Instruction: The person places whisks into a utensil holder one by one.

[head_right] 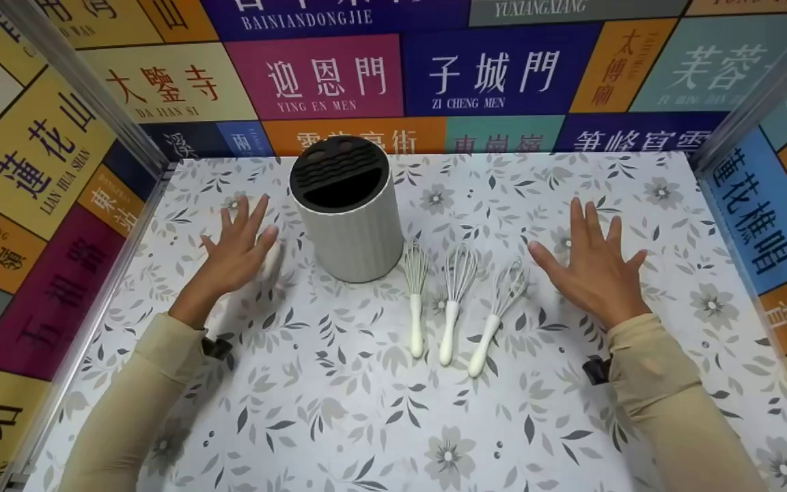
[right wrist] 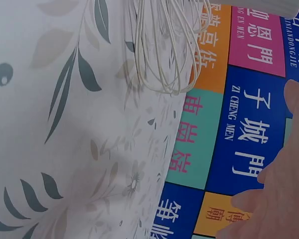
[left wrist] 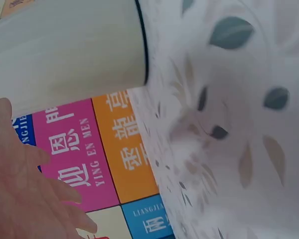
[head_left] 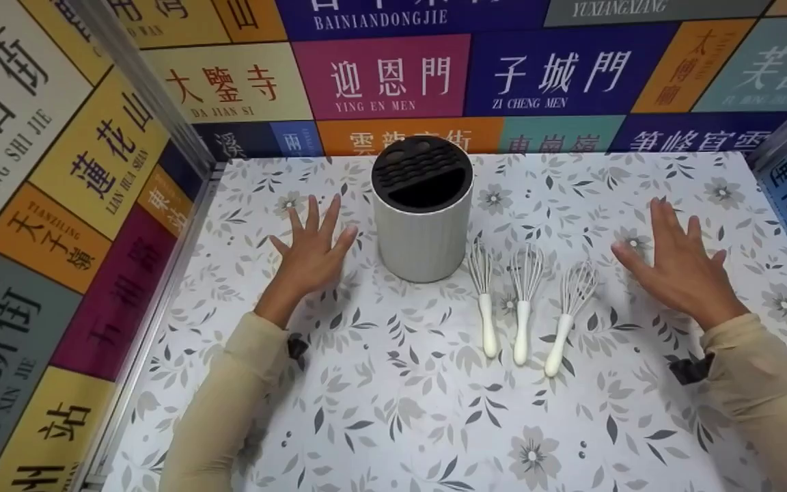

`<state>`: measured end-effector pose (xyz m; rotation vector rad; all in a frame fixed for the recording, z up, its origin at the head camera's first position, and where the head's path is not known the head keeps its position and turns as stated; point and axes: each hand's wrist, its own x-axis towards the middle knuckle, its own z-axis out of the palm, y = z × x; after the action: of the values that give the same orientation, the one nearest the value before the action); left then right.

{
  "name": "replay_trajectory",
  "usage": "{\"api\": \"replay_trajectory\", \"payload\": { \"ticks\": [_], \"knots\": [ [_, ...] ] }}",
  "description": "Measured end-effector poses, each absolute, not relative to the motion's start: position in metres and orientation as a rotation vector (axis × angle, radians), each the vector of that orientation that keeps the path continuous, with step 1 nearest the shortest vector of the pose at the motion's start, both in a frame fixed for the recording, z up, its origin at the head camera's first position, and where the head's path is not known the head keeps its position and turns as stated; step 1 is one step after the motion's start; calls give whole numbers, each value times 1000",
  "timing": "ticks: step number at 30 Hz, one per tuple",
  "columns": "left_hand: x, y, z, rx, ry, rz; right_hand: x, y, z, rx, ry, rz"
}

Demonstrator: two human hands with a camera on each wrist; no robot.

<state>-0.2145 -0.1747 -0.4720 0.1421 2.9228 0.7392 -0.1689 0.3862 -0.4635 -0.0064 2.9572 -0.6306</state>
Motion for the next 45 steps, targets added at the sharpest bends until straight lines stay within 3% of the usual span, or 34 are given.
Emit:
{"api": "replay_trajectory", "payload": {
  "ticks": [12,18,35,45],
  "knots": [
    [-219,-141,-450,343,2870,1382,-150,382,-468,25,2802,-798],
    [-224,-121,-439,325,2763,1642,-138,374,-475,97,2733,-816],
    [-242,-94,-433,112,2497,1830,-111,331,-498,394,2343,-1271],
    [-241,-97,-437,86,2531,1860,-108,310,-512,342,2351,-1293]
  ]
}}
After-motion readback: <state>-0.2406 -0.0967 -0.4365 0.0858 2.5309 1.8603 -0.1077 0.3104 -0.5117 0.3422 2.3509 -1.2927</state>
